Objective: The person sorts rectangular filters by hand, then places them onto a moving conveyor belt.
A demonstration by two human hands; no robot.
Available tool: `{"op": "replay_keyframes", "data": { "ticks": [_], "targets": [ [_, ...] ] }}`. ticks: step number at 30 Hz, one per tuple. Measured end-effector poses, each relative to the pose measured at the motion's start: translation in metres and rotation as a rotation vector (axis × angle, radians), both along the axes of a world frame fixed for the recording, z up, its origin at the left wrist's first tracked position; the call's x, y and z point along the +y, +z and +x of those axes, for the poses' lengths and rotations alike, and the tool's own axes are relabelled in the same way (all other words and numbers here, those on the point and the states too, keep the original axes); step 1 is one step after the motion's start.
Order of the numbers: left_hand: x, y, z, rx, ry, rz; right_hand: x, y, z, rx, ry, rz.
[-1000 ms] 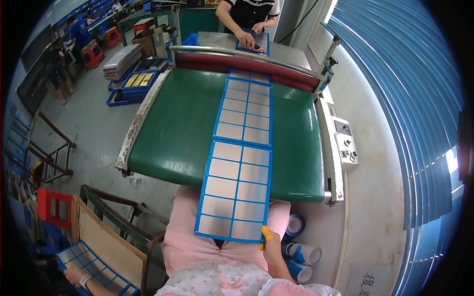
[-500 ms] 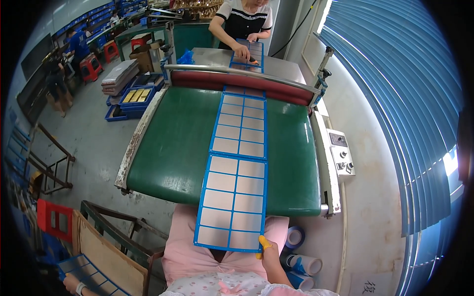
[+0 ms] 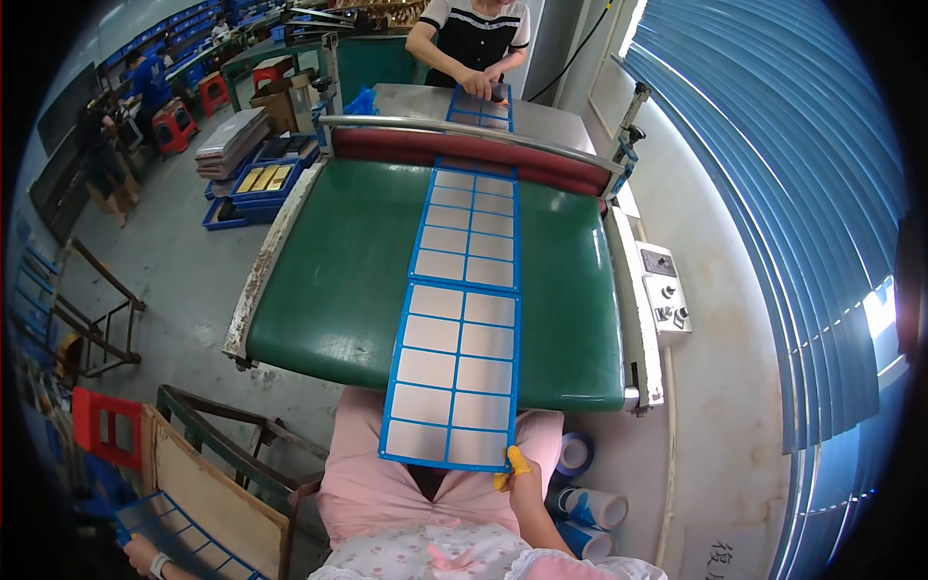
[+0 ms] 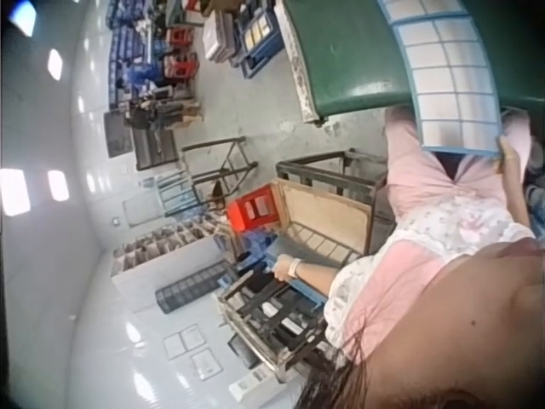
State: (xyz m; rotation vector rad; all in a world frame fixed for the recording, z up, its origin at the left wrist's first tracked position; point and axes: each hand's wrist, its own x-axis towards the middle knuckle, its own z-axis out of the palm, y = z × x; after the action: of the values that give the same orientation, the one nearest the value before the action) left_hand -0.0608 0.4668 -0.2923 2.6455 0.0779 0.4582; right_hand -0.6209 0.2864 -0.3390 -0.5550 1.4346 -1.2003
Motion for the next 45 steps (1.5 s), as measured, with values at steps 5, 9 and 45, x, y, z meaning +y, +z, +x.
{"op": "replay_keyframes", "data": {
  "ticks": [5,9,45],
  "targets": [
    [-0.007,-0.007,-0.01,0.006,0.036,0.109,0.006,0.0,-0.002,0.02,0.012,-0.019],
    [-0.017,-0.003,-0.017,-0.011,0.068,0.184,0.006,0.001,-0.002,0.02,0.006,-0.032],
    [-0.017,-0.006,0.0,-0.119,0.092,0.039,0.004,-0.016,-0.013,0.019,-0.003,-0.077]
  ]
}}
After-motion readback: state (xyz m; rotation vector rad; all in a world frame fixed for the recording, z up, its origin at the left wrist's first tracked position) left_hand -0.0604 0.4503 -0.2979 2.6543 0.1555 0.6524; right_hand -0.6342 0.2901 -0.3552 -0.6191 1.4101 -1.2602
